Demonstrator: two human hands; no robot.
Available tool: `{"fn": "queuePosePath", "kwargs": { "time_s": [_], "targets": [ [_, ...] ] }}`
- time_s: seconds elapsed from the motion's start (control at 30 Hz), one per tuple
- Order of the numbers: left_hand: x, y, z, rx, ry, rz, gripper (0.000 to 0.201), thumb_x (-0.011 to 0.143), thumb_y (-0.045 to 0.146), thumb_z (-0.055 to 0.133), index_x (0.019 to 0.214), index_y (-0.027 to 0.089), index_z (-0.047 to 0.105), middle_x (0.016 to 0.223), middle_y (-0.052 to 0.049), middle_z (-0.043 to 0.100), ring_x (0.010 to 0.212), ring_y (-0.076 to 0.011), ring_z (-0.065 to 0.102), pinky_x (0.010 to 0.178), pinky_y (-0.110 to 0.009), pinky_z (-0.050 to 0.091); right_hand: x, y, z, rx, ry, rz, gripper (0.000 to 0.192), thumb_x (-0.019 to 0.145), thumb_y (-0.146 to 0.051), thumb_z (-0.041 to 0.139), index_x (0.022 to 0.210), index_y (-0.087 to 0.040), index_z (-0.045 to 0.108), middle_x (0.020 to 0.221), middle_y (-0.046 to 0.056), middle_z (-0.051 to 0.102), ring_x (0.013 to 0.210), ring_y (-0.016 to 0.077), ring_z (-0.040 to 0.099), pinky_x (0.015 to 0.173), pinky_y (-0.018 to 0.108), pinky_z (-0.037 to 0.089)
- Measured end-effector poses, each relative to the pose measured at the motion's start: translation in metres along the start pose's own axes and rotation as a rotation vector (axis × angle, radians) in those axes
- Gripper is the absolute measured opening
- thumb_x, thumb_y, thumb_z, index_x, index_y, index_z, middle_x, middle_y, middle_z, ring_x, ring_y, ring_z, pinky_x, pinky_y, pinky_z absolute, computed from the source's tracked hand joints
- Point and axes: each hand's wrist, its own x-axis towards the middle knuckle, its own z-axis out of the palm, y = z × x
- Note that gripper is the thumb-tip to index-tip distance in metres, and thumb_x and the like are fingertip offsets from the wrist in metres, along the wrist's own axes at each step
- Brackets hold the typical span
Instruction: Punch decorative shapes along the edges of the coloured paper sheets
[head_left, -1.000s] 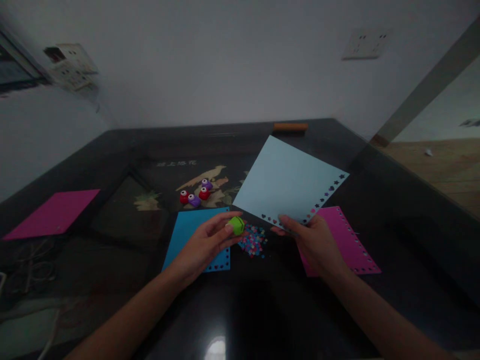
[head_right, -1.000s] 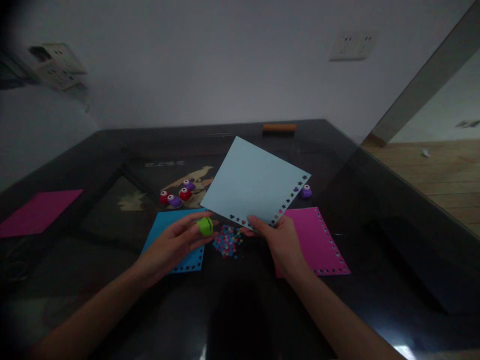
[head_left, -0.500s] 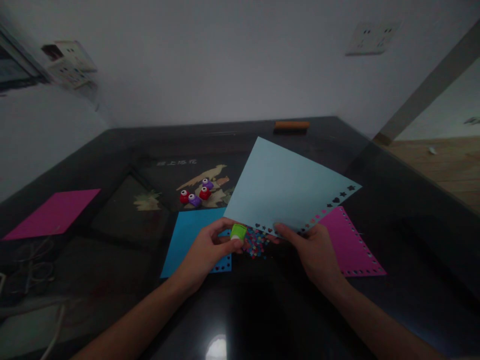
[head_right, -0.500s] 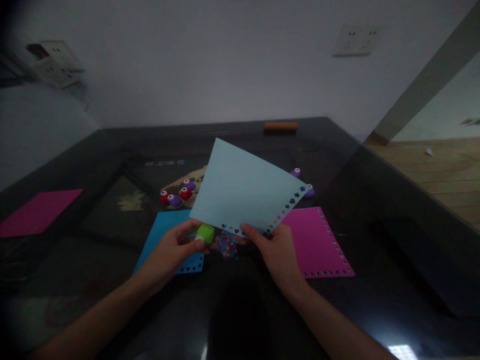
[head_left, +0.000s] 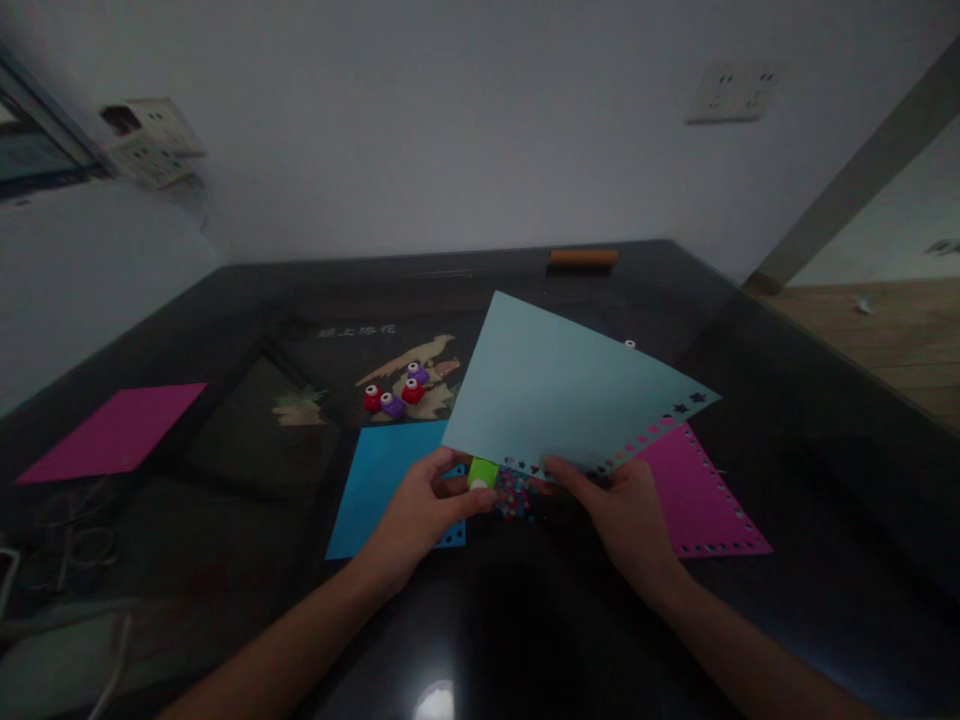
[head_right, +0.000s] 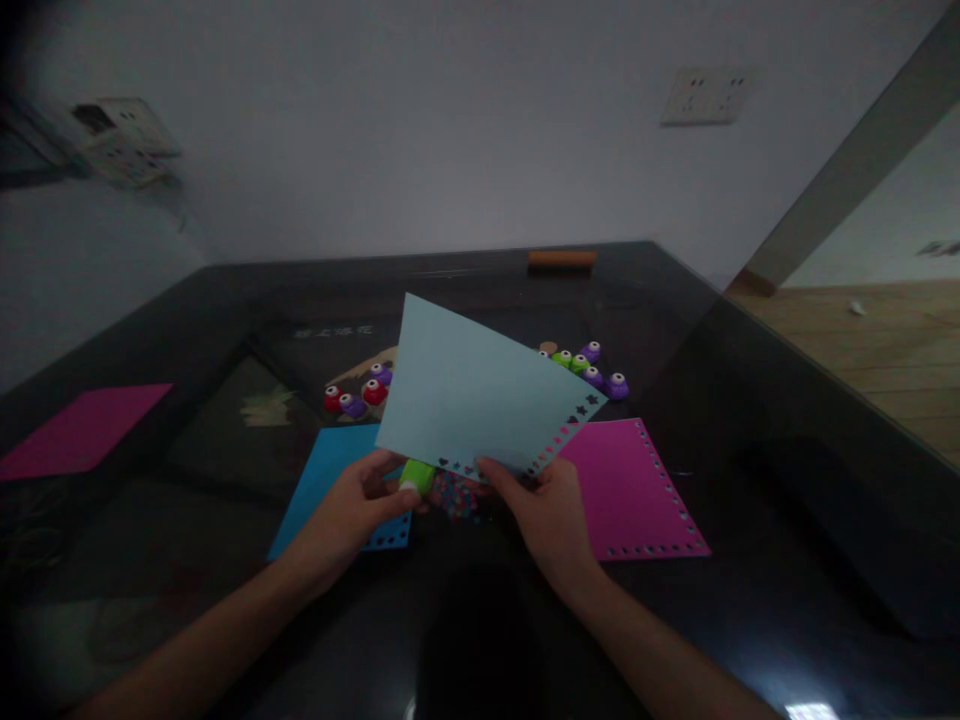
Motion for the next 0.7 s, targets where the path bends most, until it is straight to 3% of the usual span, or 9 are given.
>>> {"fn": "queuePosePath", "kwargs": {
  "time_s": [0.13, 0.33, 0.47, 0.7],
  "targets": [
    [-0.0006, 0.0005, 0.0011, 0.008, 0.007, 0.011, 0.037, 0.061, 0.023, 0.076, 0.095, 0.016, 0.062, 0.102, -0.008, 0.070, 0.085, -0.0222, 0.067, 0.075, -0.032, 0.048, -0.0011, -0.0010, 0.0010, -0.003, -0.003, -0.029, 0.015, 0.067, -0.033, 0.069, 0.070, -0.019, 0.070, 0.075, 0.003, 0.073, 0.069, 0.0219, 0.068, 0.062, 0.033, 0.054],
    [-0.0045, 0.0041, 0.0056, 0.063, 0.045, 0.007, 0.033, 0.062, 0.025, 0.074, 0.090, 0.015, 0.059, 0.088, -0.006, 0.071, 0.080, -0.0223, 0.066, 0.068, -0.030, 0.048, -0.0027, 0.0016, 0.0029, -0.026, 0.023, -0.092, 0.016, 0.069, -0.035, 0.069, 0.072, -0.019, 0.070, 0.076, 0.003, 0.073, 0.070, 0.0224, 0.068, 0.064, 0.035, 0.055],
    [-0.0067, 0.0061, 0.0080, 0.059, 0.053, 0.030, 0.033, 0.062, 0.026, 0.073, 0.090, 0.016, 0.060, 0.089, -0.005, 0.071, 0.082, -0.0226, 0.066, 0.070, -0.030, 0.048, -0.0045, -0.0003, 0.0040, -0.053, 0.045, -0.108, 0.014, 0.070, -0.033, 0.067, 0.072, -0.020, 0.071, 0.076, 0.002, 0.073, 0.071, 0.0232, 0.068, 0.065, 0.035, 0.055],
    [-0.0071, 0.0061, 0.0084, 0.025, 0.081, 0.038, 0.032, 0.060, 0.024, 0.076, 0.088, 0.017, 0.062, 0.088, -0.005, 0.070, 0.075, -0.0210, 0.065, 0.066, -0.030, 0.045, -0.0062, -0.0023, 0.0064, -0.126, 0.127, -0.234, 0.011, 0.066, -0.032, 0.069, 0.074, -0.025, 0.072, 0.077, 0.002, 0.073, 0.080, 0.0256, 0.067, 0.082, 0.044, 0.051]
  ]
}}
